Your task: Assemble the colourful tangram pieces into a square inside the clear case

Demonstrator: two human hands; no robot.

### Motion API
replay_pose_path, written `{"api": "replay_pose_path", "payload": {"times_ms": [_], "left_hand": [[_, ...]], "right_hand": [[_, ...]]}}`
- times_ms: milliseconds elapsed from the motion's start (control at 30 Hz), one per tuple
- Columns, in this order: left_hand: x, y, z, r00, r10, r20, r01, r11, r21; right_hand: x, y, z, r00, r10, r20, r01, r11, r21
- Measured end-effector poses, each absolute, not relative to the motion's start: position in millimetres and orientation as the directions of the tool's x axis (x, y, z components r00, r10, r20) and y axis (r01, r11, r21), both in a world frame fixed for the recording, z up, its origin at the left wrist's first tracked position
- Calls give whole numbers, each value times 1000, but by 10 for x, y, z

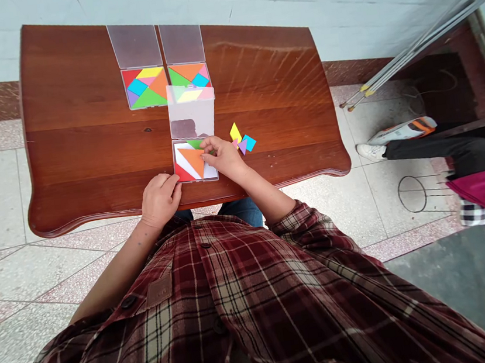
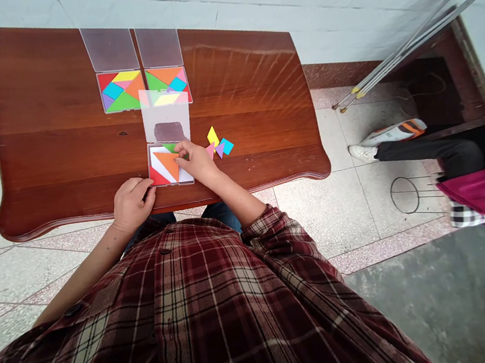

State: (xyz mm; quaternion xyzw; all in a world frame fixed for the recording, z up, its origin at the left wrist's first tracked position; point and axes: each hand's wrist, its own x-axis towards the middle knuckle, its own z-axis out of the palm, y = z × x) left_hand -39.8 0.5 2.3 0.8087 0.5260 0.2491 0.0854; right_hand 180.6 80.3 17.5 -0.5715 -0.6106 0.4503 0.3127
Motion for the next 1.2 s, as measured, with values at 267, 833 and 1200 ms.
{"api": "replay_pose_path", "payload": {"times_ms": [267,833,1200], "left_hand": [[-408,0,8,329,891,313,808,-437,396],[-401,10,14,325,885,334,805,-444,393],[-395,4,19,325,890,319,795,-440,417]], "right_hand": [[1789,710,195,-107,973,-205,340,-158,-927],[2106,767,341,-36,989,-141,283,-125,-951],[1874,649,291,-65,992,-103,377,-71,-923]]}}
